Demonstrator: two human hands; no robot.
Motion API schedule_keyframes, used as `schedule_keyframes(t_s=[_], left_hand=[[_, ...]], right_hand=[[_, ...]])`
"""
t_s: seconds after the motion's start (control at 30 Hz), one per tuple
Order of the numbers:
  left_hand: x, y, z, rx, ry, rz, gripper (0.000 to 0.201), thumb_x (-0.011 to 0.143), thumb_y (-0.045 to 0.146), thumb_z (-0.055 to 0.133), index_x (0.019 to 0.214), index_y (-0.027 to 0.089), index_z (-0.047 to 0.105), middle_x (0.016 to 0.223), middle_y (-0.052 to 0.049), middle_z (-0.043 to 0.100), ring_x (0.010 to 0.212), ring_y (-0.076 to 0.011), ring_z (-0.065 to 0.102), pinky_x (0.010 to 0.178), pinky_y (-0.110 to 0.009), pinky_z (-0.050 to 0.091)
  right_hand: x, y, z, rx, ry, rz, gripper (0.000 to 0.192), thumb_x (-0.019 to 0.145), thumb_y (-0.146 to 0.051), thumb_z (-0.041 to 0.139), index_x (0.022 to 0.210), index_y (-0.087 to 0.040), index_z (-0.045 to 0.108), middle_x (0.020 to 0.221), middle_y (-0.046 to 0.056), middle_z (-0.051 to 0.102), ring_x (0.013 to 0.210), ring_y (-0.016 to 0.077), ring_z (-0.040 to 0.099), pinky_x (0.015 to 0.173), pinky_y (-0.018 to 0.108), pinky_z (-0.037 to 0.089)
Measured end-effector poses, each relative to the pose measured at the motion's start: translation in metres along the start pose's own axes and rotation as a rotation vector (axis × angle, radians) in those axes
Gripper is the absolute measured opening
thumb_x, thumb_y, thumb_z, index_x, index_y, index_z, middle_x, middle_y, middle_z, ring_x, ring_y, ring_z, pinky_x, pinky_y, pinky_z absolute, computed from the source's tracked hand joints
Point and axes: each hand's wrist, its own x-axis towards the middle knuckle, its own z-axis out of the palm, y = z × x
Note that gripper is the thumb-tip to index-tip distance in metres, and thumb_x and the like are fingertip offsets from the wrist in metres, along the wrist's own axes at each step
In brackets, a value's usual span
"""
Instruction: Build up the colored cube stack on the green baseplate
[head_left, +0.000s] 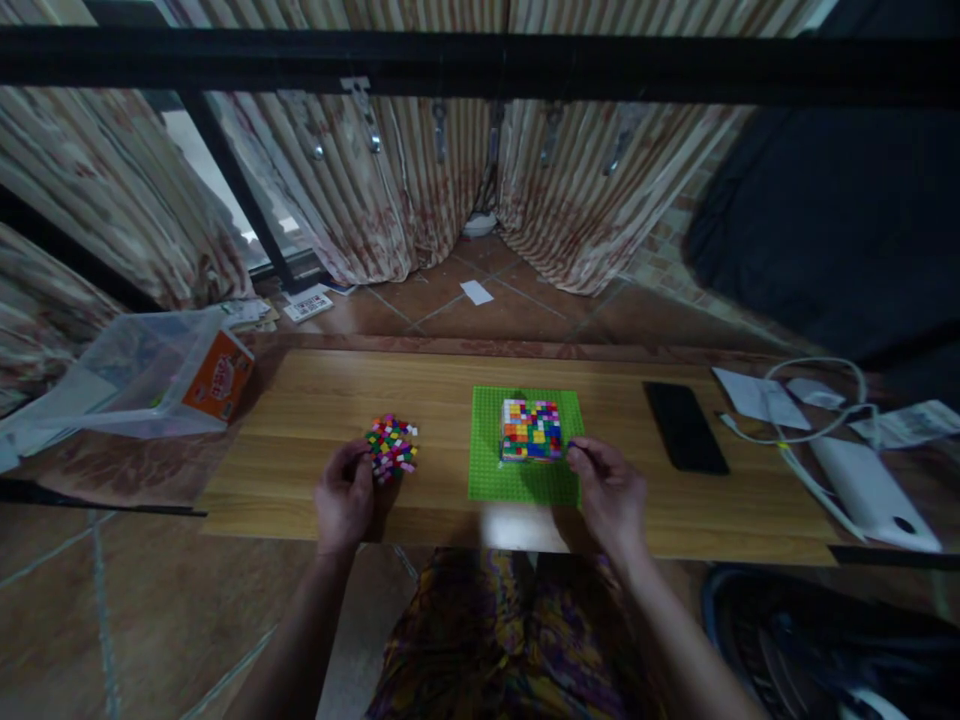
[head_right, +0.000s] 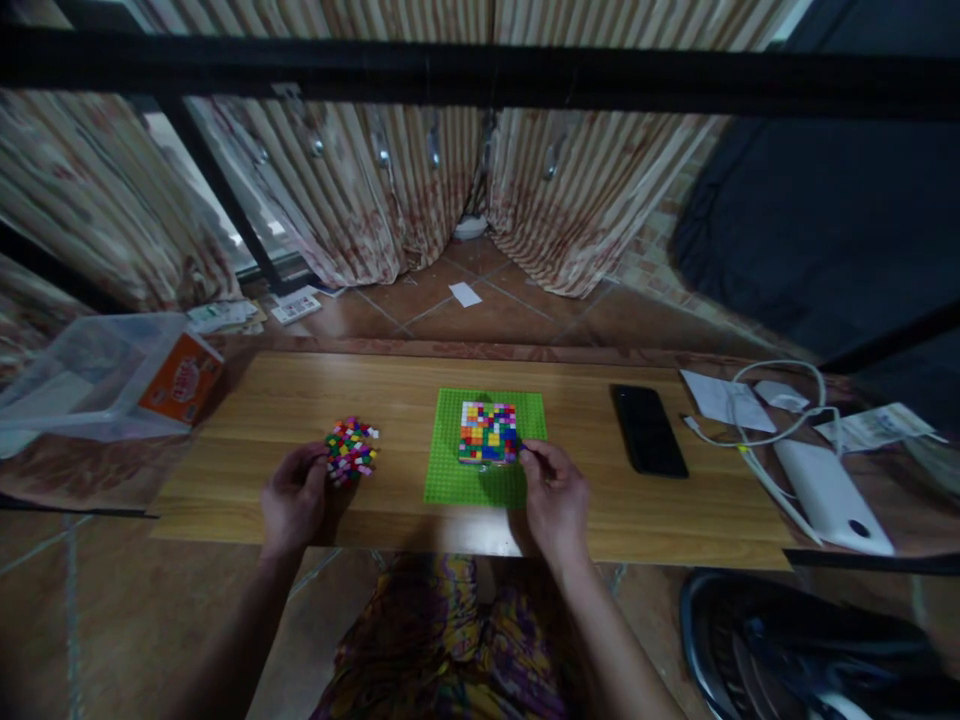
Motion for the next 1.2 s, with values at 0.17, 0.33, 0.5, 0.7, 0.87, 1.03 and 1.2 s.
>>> schedule_keyframes(t_s=[0.17, 0.33, 0.5, 0.7, 0.87, 1.03, 1.2], left_hand=[[0.000, 0.003, 0.000, 0.007, -0.004, -0.021, 0.025, 0.078, 0.032, 0.057, 0.096, 0.018, 0.067, 0.095, -0.006, 0.072, 0.090, -0.0197, 0.067, 0.084, -0.032, 0.053], [0.000, 0.006, 0.000, 0.015, -0.007, -0.024, 0.025, 0.077, 0.032, 0.057, 0.096, 0.018, 0.067, 0.093, -0.005, 0.072, 0.089, -0.0194, 0.067, 0.083, -0.031, 0.053], [0.000, 0.002, 0.002, -0.007, 0.004, -0.027, 0.026, 0.077, 0.033, 0.057, 0.096, 0.017, 0.067, 0.093, -0.005, 0.072, 0.088, -0.0194, 0.067, 0.083, -0.031, 0.054], [0.001, -0.002, 0.003, 0.007, 0.006, -0.004, 0.026, 0.078, 0.035, 0.057, 0.095, 0.017, 0.068, 0.095, -0.005, 0.071, 0.091, -0.0201, 0.067, 0.086, -0.033, 0.053], [0.001, -0.001, 0.002, -0.008, -0.003, -0.008, 0.026, 0.078, 0.034, 0.057, 0.095, 0.017, 0.067, 0.093, -0.006, 0.071, 0.089, -0.0197, 0.067, 0.084, -0.032, 0.053], [0.001, -0.003, 0.003, -0.003, 0.004, -0.009, 0.026, 0.078, 0.033, 0.058, 0.096, 0.017, 0.067, 0.093, -0.005, 0.071, 0.089, -0.0199, 0.067, 0.085, -0.033, 0.053], [0.000, -0.002, 0.002, 0.012, -0.001, 0.009, 0.026, 0.078, 0.033, 0.057, 0.096, 0.017, 0.068, 0.094, -0.006, 0.071, 0.091, -0.0202, 0.067, 0.087, -0.033, 0.053]], right_hand=[[0.013, 0.006, 0.008, 0.019, 0.005, -0.080, 0.022, 0.081, -0.039, 0.064, 0.088, -0.020, 0.073, 0.090, 0.005, 0.070, 0.085, 0.0187, 0.064, 0.078, 0.033, 0.049], [0.014, 0.008, 0.011, 0.063, -0.023, -0.085, 0.019, 0.078, -0.037, 0.066, 0.085, -0.022, 0.075, 0.089, 0.004, 0.070, 0.083, 0.0178, 0.063, 0.076, 0.032, 0.048], [0.014, 0.004, 0.014, 0.292, 0.000, 0.115, 0.018, 0.069, -0.035, 0.075, 0.082, -0.023, 0.076, 0.083, 0.003, 0.073, 0.075, 0.0167, 0.063, 0.069, 0.030, 0.048], [0.017, 0.004, 0.016, 0.529, -0.015, 0.327, 0.020, 0.058, -0.028, 0.082, 0.076, -0.023, 0.075, 0.077, 0.001, 0.072, 0.064, 0.0120, 0.060, 0.055, 0.024, 0.045], [0.019, 0.001, 0.015, 0.625, -0.028, 0.436, 0.019, 0.055, -0.022, 0.082, 0.072, -0.021, 0.074, 0.071, -0.002, 0.070, 0.059, 0.0087, 0.060, 0.052, 0.020, 0.046], [0.021, -0.003, 0.016, 0.636, -0.028, 0.475, 0.019, 0.053, -0.020, 0.081, 0.070, -0.019, 0.073, 0.066, -0.002, 0.069, 0.055, 0.0080, 0.061, 0.051, 0.018, 0.048], [0.022, -0.002, 0.016, 0.638, -0.033, 0.483, 0.020, 0.052, -0.021, 0.082, 0.069, -0.018, 0.073, 0.064, -0.002, 0.069, 0.054, 0.0080, 0.060, 0.051, 0.019, 0.049]])
